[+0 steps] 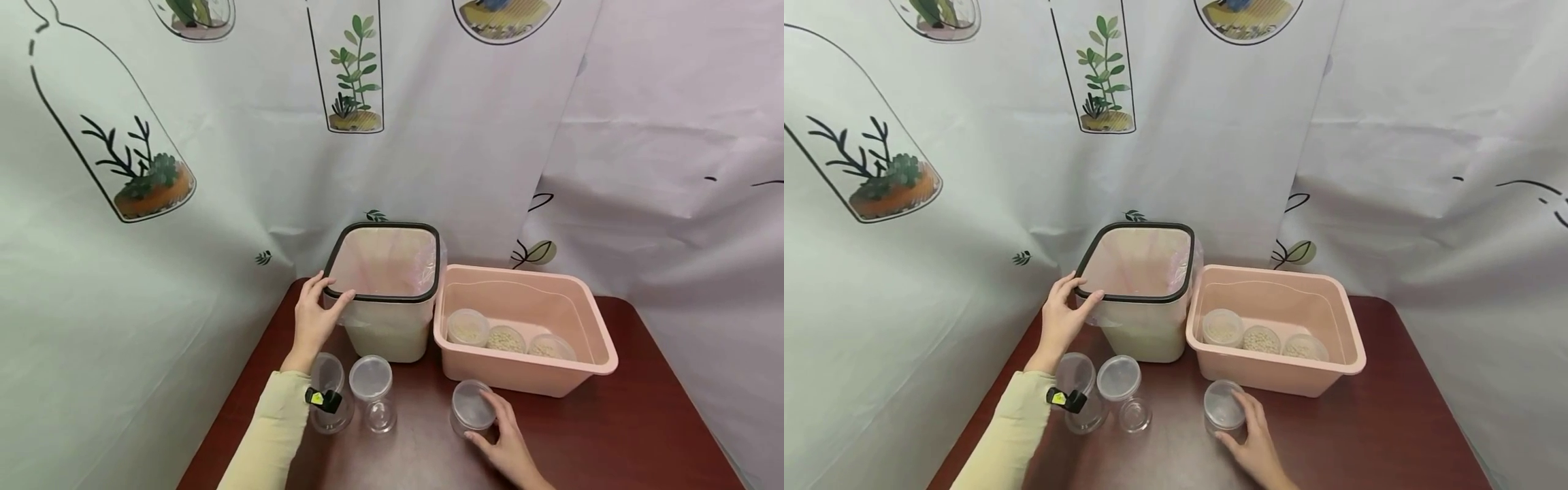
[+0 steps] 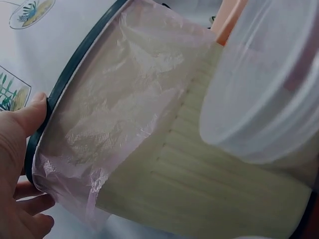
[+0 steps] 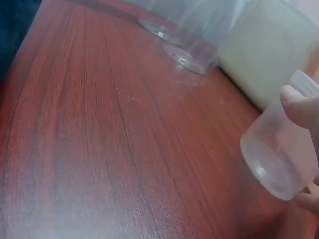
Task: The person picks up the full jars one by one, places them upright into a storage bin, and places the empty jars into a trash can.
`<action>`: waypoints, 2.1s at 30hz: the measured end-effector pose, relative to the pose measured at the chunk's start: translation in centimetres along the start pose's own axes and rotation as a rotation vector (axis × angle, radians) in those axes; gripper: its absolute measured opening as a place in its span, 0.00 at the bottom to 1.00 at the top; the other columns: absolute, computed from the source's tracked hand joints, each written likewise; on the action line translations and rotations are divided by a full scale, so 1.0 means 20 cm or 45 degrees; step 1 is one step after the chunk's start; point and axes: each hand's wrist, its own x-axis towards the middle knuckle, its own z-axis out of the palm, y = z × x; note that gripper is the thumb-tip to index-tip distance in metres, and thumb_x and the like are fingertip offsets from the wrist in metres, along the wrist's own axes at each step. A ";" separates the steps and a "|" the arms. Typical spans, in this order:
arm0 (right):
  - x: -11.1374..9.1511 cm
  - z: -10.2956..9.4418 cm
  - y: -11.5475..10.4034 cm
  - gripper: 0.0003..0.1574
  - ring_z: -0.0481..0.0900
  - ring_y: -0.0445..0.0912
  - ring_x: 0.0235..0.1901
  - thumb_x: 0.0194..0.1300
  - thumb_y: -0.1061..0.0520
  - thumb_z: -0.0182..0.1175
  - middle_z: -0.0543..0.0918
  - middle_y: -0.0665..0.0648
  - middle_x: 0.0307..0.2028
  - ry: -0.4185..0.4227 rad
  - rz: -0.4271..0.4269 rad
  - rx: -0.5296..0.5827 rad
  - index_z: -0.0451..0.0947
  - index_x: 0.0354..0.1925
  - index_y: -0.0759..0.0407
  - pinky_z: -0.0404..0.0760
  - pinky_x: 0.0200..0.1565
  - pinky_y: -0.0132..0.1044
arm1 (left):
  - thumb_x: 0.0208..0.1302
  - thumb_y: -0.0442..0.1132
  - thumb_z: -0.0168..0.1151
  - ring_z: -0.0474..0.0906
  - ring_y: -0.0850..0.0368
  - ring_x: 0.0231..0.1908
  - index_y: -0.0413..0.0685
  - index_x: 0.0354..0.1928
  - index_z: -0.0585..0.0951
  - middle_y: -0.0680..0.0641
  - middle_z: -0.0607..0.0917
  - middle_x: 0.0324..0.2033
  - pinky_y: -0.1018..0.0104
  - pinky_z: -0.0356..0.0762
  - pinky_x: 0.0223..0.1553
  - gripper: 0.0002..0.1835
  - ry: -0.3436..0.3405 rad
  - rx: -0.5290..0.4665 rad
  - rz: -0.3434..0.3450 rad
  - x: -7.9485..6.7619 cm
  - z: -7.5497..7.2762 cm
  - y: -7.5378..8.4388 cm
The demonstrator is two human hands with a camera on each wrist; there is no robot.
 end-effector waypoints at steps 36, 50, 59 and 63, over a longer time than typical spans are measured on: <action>0.51 -0.34 -0.67 0.49 0.71 0.43 0.50 0.32 0.78 0.71 0.69 0.73 0.51 0.053 -0.290 0.200 0.64 0.57 0.77 0.72 0.47 0.23 | 0.50 0.51 0.71 0.70 0.45 0.54 0.41 0.44 0.81 0.38 0.72 0.57 0.49 0.69 0.52 0.24 -0.012 -0.032 -0.004 0.01 -0.01 0.00; 0.90 -0.43 -0.82 0.50 0.71 0.45 0.48 0.33 0.83 0.66 0.67 0.75 0.54 0.157 -0.435 0.333 0.62 0.59 0.77 0.74 0.46 0.26 | 0.49 0.50 0.72 0.73 0.48 0.50 0.42 0.44 0.81 0.40 0.72 0.57 0.51 0.76 0.45 0.24 -0.012 -0.078 -0.062 0.00 0.00 -0.01; 1.05 -0.33 -0.89 0.46 0.69 0.49 0.52 0.42 0.79 0.67 0.66 0.73 0.55 0.149 -0.401 0.370 0.61 0.60 0.76 0.72 0.50 0.29 | 0.48 0.49 0.73 0.76 0.49 0.41 0.41 0.44 0.82 0.40 0.73 0.56 0.52 0.77 0.41 0.24 -0.007 -0.063 -0.051 0.01 -0.01 -0.01; 1.10 -0.28 -0.91 0.44 0.69 0.54 0.52 0.45 0.76 0.68 0.66 0.71 0.56 0.155 -0.349 0.365 0.61 0.60 0.74 0.73 0.49 0.33 | 0.47 0.48 0.74 0.76 0.50 0.36 0.41 0.44 0.83 0.39 0.74 0.55 0.53 0.77 0.40 0.24 0.003 -0.062 -0.036 0.02 -0.02 -0.01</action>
